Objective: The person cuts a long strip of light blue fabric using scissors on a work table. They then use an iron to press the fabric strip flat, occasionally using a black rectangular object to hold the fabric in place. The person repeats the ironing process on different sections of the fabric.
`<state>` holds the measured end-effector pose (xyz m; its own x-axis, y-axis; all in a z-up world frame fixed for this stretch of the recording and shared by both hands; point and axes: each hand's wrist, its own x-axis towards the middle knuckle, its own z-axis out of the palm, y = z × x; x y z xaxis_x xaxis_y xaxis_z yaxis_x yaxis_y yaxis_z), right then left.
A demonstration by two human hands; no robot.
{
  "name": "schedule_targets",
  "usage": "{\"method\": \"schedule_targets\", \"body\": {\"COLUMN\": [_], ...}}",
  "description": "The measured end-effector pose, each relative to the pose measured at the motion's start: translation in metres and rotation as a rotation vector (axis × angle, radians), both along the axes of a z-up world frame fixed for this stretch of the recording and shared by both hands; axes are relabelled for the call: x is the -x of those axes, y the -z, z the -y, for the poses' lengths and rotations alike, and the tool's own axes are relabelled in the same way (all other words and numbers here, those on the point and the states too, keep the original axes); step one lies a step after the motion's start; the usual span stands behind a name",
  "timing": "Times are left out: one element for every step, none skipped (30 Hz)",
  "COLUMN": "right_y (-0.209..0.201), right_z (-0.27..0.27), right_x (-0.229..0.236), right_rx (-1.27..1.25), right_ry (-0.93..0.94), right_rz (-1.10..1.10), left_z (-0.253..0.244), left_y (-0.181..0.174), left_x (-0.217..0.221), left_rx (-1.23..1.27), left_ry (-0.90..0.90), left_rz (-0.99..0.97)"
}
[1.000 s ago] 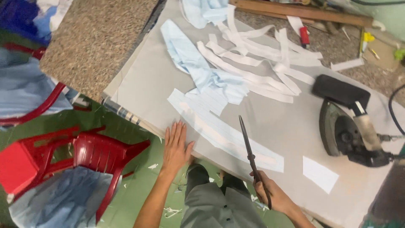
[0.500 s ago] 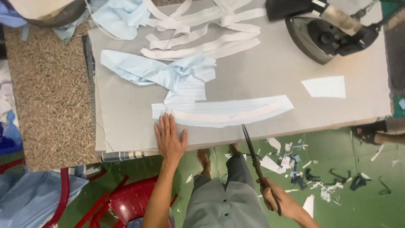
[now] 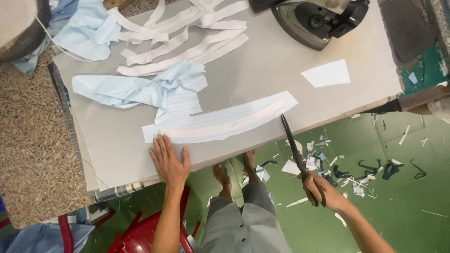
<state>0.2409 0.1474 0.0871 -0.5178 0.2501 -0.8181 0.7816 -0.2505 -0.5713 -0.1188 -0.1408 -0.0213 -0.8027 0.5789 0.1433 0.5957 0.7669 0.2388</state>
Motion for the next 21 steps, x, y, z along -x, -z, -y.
{"method": "schedule_targets", "body": {"right_y": [0.005, 0.009, 0.013, 0.011, 0.009, 0.008, 0.015, 0.023, 0.031, 0.031, 0.031, 0.032, 0.030, 0.028, 0.026, 0.024, 0.022, 0.021, 0.033, 0.045, 0.058], "right_z": [-0.003, -0.005, -0.008, -0.009, -0.010, -0.011, -0.012, -0.013, -0.015, -0.017, -0.016, -0.015, -0.015, -0.015, -0.013, -0.009, -0.004, 0.001, 0.008, 0.015, 0.022], "right_x": [-0.002, -0.003, -0.004, -0.004, -0.003, -0.002, -0.008, -0.013, -0.016, -0.015, -0.015, -0.014, -0.014, -0.013, -0.013, -0.013, -0.012, -0.011, -0.020, -0.028, -0.036], "right_rx": [-0.004, -0.009, -0.014, -0.018, -0.013, -0.008, -0.011, 0.001, 0.011, 0.007, -0.007, -0.020, -0.021, -0.032, -0.040, -0.039, -0.022, -0.006, -0.003, 0.021, 0.037], "right_ry": [0.005, -0.004, -0.015, -0.012, -0.016, -0.021, -0.020, -0.022, -0.028, -0.030, -0.027, -0.024, -0.030, -0.041, -0.052, -0.058, -0.071, -0.084, -0.089, -0.099, -0.107], "right_rz": [0.001, -0.010, -0.020, -0.019, -0.018, -0.016, -0.018, -0.035, -0.055, -0.059, -0.082, -0.105, -0.110, -0.084, -0.055, -0.058, -0.006, 0.046, 0.045, -0.041, -0.131], "left_z": [-0.001, -0.002, -0.003, -0.003, -0.003, -0.003, -0.003, -0.003, -0.003, -0.006, -0.005, -0.002, -0.003, -0.003, -0.002, -0.002, -0.002, -0.002, -0.001, -0.001, -0.003], "left_y": [-0.001, -0.002, -0.003, -0.003, -0.003, -0.002, -0.002, -0.002, -0.001, -0.001, -0.001, -0.001, 0.000, 0.000, 0.001, 0.000, 0.000, 0.001, 0.000, -0.001, 0.000], "left_x": [0.000, -0.001, -0.001, -0.002, -0.002, -0.002, -0.003, -0.002, -0.001, 0.000, -0.001, -0.002, -0.001, 0.000, -0.001, -0.002, -0.002, -0.001, -0.001, -0.001, 0.001], "left_rx": [-0.004, -0.019, -0.034, -0.039, -0.046, -0.053, -0.056, -0.033, -0.013, -0.018, -0.007, 0.004, 0.002, -0.001, -0.002, -0.001, -0.001, -0.001, 0.002, 0.009, 0.009], "left_ry": [0.005, 0.007, 0.008, 0.011, 0.009, 0.007, 0.008, 0.005, 0.000, -0.002, -0.004, -0.005, -0.012, -0.007, -0.003, -0.009, -0.007, -0.005, -0.010, -0.013, -0.014], "left_rz": [0.001, -0.023, -0.047, -0.046, -0.042, -0.038, -0.040, -0.043, -0.050, -0.054, -0.039, -0.024, -0.030, -0.030, -0.027, -0.030, -0.029, -0.028, -0.029, -0.012, 0.002]}}
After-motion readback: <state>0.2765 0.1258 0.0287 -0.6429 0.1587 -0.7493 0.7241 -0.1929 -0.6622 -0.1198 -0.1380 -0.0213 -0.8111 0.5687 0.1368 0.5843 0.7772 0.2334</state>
